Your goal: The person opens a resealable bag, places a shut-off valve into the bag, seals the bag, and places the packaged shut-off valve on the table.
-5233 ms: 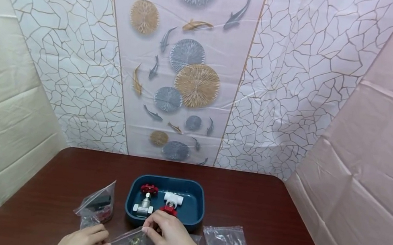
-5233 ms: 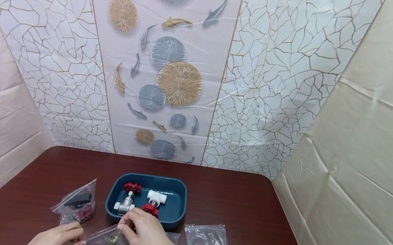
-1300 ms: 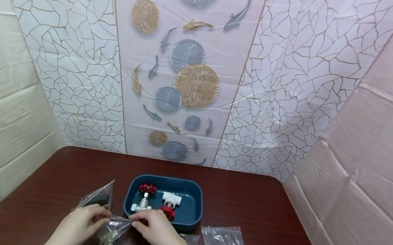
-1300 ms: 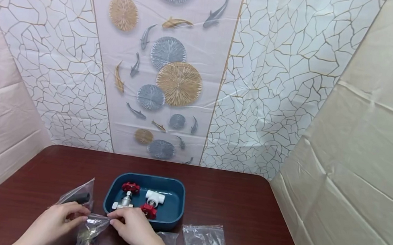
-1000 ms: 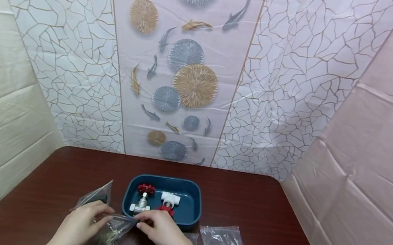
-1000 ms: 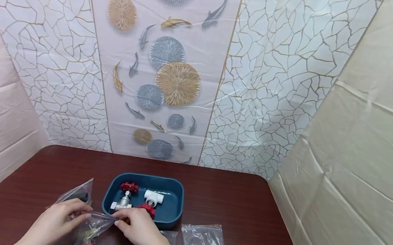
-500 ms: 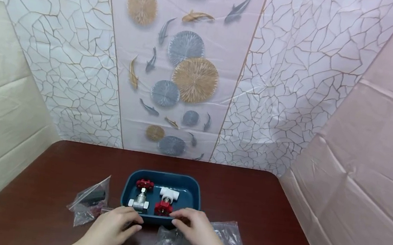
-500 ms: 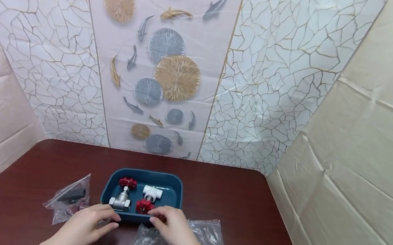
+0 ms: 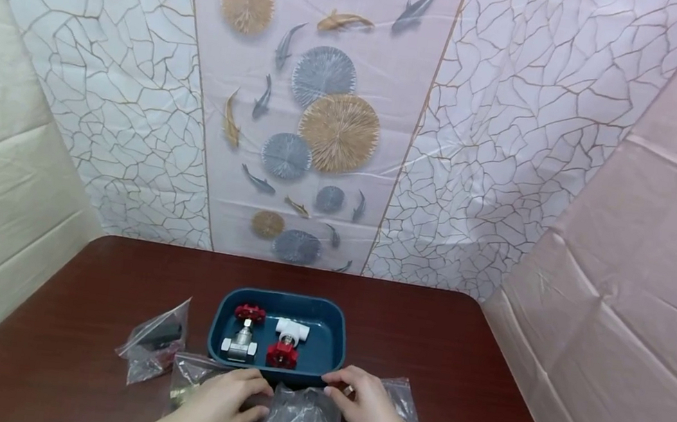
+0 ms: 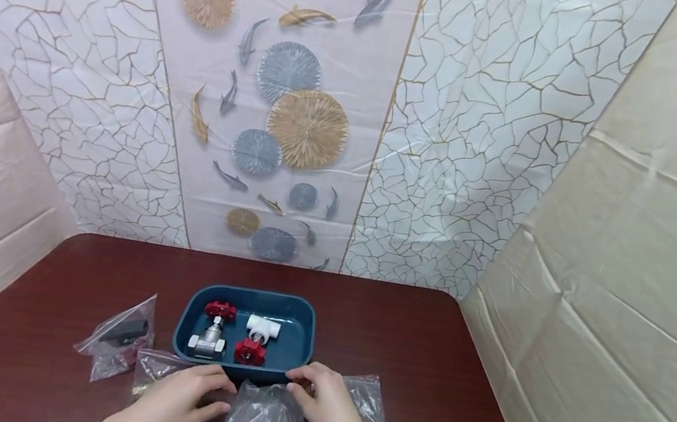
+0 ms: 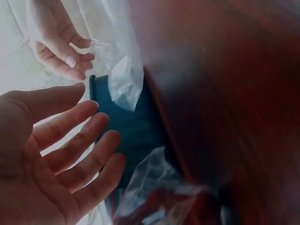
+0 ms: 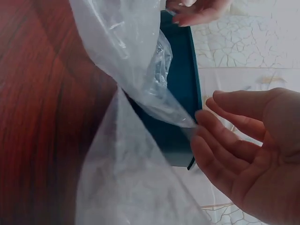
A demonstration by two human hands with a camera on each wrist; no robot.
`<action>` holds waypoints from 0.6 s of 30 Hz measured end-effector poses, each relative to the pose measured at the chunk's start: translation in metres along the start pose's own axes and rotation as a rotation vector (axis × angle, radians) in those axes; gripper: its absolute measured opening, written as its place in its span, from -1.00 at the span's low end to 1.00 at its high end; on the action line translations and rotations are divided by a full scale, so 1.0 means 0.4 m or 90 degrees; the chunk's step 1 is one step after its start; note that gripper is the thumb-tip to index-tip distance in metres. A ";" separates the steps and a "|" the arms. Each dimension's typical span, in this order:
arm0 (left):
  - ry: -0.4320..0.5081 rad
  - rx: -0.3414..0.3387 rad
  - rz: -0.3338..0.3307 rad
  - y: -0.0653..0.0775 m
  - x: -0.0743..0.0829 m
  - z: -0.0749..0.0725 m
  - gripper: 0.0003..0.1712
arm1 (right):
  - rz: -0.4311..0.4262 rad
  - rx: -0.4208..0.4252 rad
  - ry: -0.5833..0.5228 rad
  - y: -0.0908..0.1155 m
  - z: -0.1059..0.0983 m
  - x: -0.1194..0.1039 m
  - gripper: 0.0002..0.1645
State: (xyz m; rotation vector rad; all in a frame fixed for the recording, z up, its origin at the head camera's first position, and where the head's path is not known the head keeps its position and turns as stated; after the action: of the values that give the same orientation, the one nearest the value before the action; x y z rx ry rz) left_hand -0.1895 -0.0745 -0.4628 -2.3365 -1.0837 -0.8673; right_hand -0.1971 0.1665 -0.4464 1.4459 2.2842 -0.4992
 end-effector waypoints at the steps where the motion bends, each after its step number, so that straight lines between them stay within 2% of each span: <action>1: 0.002 -0.004 0.002 -0.002 0.000 0.004 -0.83 | -0.001 0.016 0.007 0.002 0.000 0.001 -0.79; 8: 0.033 -0.062 0.021 -0.003 0.008 0.032 -0.83 | -0.051 0.113 0.059 0.033 -0.009 -0.003 -0.80; 12: 0.008 -0.064 0.026 -0.006 0.017 0.029 -0.80 | -0.079 0.164 0.096 0.059 -0.019 -0.004 -0.80; 14: -0.004 -0.075 0.047 -0.004 0.027 0.026 -0.79 | -0.101 0.189 0.106 0.076 -0.022 -0.005 -0.80; 18: -0.030 -0.132 0.154 0.010 0.057 0.039 -0.78 | -0.182 0.207 0.110 0.115 -0.021 -0.016 -0.82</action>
State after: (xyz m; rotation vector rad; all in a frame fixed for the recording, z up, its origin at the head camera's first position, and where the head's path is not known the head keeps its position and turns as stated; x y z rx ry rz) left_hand -0.1693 -0.0556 -0.4588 -2.6028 -0.7369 -0.8721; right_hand -0.1539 0.1843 -0.4403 1.3509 2.6631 -0.8994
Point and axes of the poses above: each hand's wrist, its own y-axis away from the middle knuckle, its own z-axis out of the palm, x = y × z, the point moved 3 cm from there along -y, towards the middle knuckle, and after that the axes turned 15 degrees about y, right-handed, at the moved point
